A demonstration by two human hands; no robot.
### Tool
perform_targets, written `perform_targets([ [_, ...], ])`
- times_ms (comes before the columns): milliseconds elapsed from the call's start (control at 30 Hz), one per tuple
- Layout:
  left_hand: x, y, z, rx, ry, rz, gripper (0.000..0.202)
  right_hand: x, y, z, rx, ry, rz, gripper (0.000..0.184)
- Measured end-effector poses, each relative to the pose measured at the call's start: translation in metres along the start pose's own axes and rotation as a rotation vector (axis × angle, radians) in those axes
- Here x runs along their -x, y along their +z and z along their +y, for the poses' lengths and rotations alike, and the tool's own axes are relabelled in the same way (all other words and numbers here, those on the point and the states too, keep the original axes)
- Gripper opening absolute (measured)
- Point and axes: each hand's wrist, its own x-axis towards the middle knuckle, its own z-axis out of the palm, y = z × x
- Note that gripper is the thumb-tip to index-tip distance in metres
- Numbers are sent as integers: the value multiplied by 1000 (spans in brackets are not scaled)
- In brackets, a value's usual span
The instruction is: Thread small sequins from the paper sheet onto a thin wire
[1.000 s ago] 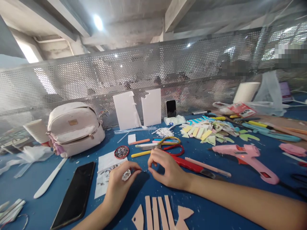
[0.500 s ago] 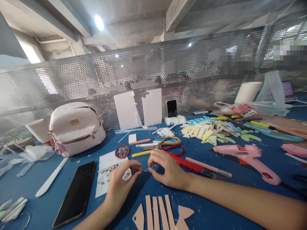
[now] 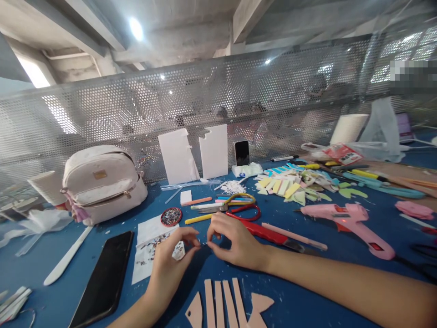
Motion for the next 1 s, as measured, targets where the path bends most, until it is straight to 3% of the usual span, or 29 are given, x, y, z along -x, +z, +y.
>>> perform_targets([
  [533,5,8,1,146,-86,-31,34,-2,3,1,-68,-26,-32,2],
  [1000,2,9,2,190,-187,-19,39,0,-1,0,-143,-56,-114,13],
])
